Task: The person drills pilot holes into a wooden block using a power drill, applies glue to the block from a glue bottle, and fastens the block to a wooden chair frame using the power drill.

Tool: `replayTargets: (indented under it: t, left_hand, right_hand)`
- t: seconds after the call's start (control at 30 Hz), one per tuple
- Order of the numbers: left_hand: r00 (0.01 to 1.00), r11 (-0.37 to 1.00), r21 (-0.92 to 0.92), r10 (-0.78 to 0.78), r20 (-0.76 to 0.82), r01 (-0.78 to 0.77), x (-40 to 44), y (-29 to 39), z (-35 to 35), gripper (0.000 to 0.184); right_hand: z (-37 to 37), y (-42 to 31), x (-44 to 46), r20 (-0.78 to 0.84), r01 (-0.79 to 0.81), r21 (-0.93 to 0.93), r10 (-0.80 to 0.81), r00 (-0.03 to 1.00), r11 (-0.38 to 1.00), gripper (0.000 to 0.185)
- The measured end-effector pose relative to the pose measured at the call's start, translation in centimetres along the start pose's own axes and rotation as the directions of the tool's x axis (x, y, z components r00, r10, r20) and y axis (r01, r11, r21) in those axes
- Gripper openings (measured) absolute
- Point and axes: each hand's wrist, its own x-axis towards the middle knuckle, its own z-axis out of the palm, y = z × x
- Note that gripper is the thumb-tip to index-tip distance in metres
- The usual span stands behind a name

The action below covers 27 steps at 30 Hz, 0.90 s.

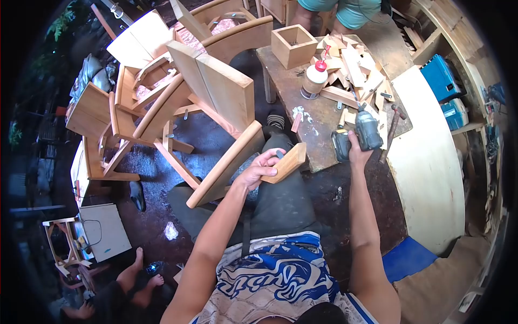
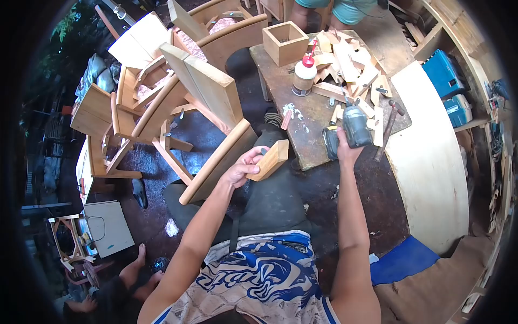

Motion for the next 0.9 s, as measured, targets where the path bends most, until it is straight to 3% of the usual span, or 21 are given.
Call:
replayTargets:
  t: [0.13, 0.23, 0.3, 0.37, 0.43, 0.5, 0.53, 0.57, 0.6, 0.63, 0.7, 0.77, 0.83, 0.9]
  left_hand:
    - [0.987, 0.987, -0.158, 0.053, 0.149, -0.029, -0.1, -1.1, 0.1, 0.075]
    - [0.984, 0.963, -0.263, 0.105, 0.146, -0.063, -0.2, -1.3, 1.1, 0.078]
    - [0.978, 0.952, -0.286, 0.152, 0.141, -0.107, -0.5, -1.6, 1.2, 0.078]
    - [0.965, 0.935, -0.31, 0.224, 0.138, -0.172, -0.8, -1.6, 1.2, 0.077]
    - [0.969, 0.913, -0.334, 0.249, 0.001, -0.234, -1.4, -1.9, 1.3, 0.077]
    - [0.964, 0.914, -0.313, 0.266, -0.022, -0.259, -1.8, -2.9, 0.5, 0.077]
    - [0.959, 0.908, -0.313, 0.244, -0.144, -0.278, -2.0, -3.3, 0.3, 0.076]
    - [0.94, 0.904, -0.309, 0.219, -0.263, -0.297, -2.2, -3.6, 0.2, 0.076]
    - [0.937, 0.902, -0.306, 0.227, -0.265, -0.305, -2.7, -3.9, -0.1, 0.076]
    - [0.922, 0.907, -0.276, 0.23, -0.311, -0.319, -3.3, -4.2, -0.3, 0.077]
    - [0.895, 0.902, -0.246, 0.253, -0.368, -0.356, -4.8, -4.3, -0.5, 0.079]
    - [0.882, 0.838, -0.352, 0.28, -0.379, -0.417, -6.6, -4.2, -0.8, 0.073]
    - [0.885, 0.806, -0.391, 0.329, -0.33, -0.445, -8.6, -3.9, -0.8, 0.08]
    - [0.883, 0.769, -0.434, 0.391, -0.261, -0.469, -10.2, -2.6, 0.3, 0.086]
  right_hand:
    - [-0.7, 1.4, -0.5, 0.084, -0.124, 0.04, 0.121, 0.989, 0.991, 0.038]
    - [-0.8, 1.2, -0.8, 0.044, -0.13, -0.031, 0.132, 0.99, 0.991, 0.034]
    - [0.1, -0.2, -3.5, -0.202, 0.054, 0.166, -0.019, 0.979, 0.985, 0.031]
    - [-1.6, 0.3, -7.7, -0.246, -0.015, -0.126, -0.016, 0.969, 0.992, 0.024]
    - [-0.5, 0.3, -11.7, -0.056, -0.044, -0.154, 0.035, 0.998, 0.987, 0.019]
    - [3.5, -0.3, -12.7, 0.207, -0.2, 0.143, 0.168, 0.964, 0.969, 0.019]
    - [5.4, -1.6, -11.5, 0.341, -0.488, 0.254, 0.395, 0.853, 0.835, 0.032]
    - [7.7, -3.2, -9.3, 0.492, -0.73, 0.311, 0.554, 0.672, 0.609, 0.045]
    - [10.0, -3.7, -6.8, 0.603, -0.835, 0.474, 0.588, 0.54, 0.28, 0.063]
    - [12.4, -4.0, -4.2, 0.725, -0.835, 0.542, 0.554, 0.408, -0.094, 0.082]
    - [16.4, -2.8, 1.2, 0.829, -0.663, 0.546, 0.449, 0.335, -0.512, 0.115]
    - [20.1, -0.7, 5.8, 0.813, -0.406, 0.582, 0.509, 0.283, -0.704, 0.124]
    - [22.9, 1.8, 8.8, 0.783, -0.237, 0.618, 0.559, 0.272, -0.75, 0.129]
    - [24.2, 4.0, 11.5, 0.744, -0.241, 0.668, 0.634, 0.211, -0.704, 0.1]
